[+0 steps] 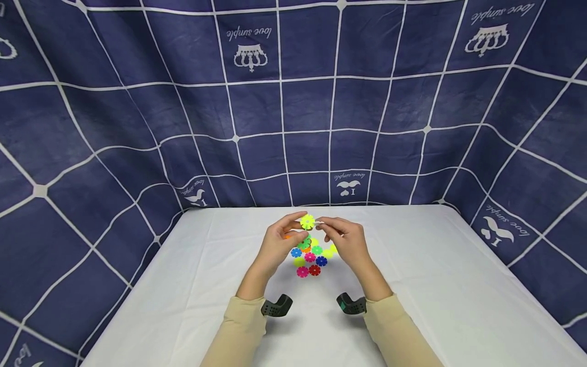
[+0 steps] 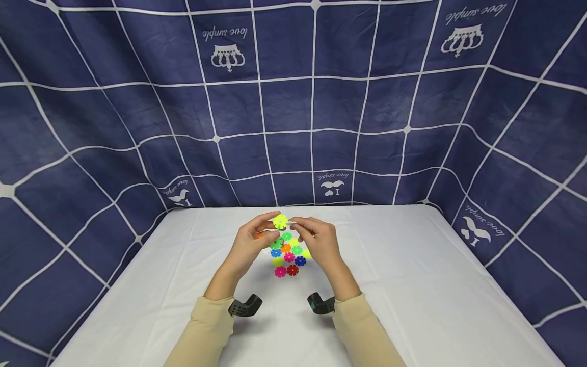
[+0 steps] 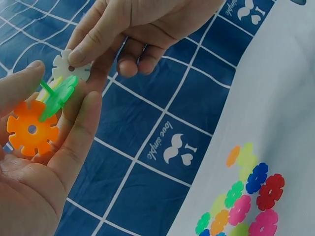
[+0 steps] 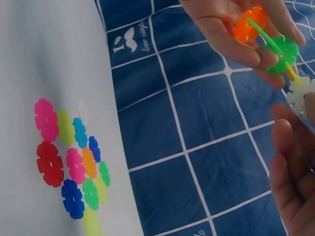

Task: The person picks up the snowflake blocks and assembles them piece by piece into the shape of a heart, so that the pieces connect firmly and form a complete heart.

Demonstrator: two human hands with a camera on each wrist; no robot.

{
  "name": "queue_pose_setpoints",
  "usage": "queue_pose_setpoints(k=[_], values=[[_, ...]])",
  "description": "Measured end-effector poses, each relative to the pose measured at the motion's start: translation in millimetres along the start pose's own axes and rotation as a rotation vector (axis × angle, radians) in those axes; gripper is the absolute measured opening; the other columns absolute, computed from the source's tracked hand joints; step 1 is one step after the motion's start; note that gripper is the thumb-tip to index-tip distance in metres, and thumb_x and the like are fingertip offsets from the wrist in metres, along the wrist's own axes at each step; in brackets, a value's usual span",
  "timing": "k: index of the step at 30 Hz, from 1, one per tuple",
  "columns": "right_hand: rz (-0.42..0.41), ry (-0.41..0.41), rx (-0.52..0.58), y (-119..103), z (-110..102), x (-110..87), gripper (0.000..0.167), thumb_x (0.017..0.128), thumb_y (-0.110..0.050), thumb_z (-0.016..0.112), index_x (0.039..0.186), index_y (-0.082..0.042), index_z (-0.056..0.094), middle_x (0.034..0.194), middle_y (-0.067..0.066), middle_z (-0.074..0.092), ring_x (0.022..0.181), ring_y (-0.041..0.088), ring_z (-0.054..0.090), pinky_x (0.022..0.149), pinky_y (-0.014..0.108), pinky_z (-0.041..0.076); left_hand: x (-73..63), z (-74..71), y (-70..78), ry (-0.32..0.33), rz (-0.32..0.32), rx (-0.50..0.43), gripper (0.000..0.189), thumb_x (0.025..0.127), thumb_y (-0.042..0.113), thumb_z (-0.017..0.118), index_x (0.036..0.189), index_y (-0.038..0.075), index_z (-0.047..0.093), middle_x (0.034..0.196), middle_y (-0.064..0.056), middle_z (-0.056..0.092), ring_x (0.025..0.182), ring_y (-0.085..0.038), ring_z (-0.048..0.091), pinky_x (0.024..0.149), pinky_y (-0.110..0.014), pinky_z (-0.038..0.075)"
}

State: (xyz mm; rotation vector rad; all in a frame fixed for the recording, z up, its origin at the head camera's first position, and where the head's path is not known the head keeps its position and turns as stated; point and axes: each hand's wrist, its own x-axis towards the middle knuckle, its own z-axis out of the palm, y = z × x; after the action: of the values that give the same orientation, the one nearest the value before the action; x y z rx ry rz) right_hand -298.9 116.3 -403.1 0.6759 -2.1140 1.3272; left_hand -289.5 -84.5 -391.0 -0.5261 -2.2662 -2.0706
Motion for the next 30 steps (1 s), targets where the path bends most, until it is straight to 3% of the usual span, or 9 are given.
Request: queue_pose_setpoints(k=[5,10,17,30], values=[[0.037,-0.006,0.028,-4.4,3.2,-0.2,0.020,0.093,-0.011,0.069,0.111,-0.010,0.077,0.090,0.008,0.077,0.062,0.012,0.062,0.059,0.020,0.056,0.1,-0.5,-0.6,0.036,0.013,0.018,0.044,0.092,0.015,0.072,0.133,0.028,0.064,0.111,-0.011,0.067,0.093,-0.021,0.071,0.082,-0.025,0.060],[0.151,-0.047,0.156,-7.8,5.7,0.3,0.023,0.098,-0.018,0.063,0.114,-0.008,0.075,0.096,0.013,0.074,0.069,0.019,0.065,0.064,0.022,0.059,-0.1,-0.9,-0.1,0.054,0.031,0.019,0.044,0.092,0.013,0.072,0.133,0.027,0.065,0.111,-0.012,0.068,0.088,-0.017,0.070,0.079,-0.024,0.059],[0.261,-0.076,0.276,-11.4,4.0,0.9,0.026,0.098,-0.020,0.063,0.116,-0.005,0.074,0.101,0.018,0.072,0.079,0.017,0.070,0.076,0.023,0.061,-2.1,-1.3,2.3,0.045,0.075,0.045,0.047,0.092,0.013,0.072,0.136,0.023,0.063,0.112,-0.015,0.068,0.087,-0.015,0.069,0.077,-0.023,0.059],[0.272,-0.098,0.230,-13.6,1.2,2.0,0.027,0.096,-0.024,0.067,0.113,-0.005,0.076,0.100,0.016,0.073,0.083,0.018,0.074,0.081,0.024,0.060,-1.7,-0.2,1.5,0.055,0.061,0.121,0.046,0.090,0.016,0.075,0.133,0.028,0.066,0.110,-0.008,0.068,0.092,-0.021,0.067,0.078,-0.026,0.060]])
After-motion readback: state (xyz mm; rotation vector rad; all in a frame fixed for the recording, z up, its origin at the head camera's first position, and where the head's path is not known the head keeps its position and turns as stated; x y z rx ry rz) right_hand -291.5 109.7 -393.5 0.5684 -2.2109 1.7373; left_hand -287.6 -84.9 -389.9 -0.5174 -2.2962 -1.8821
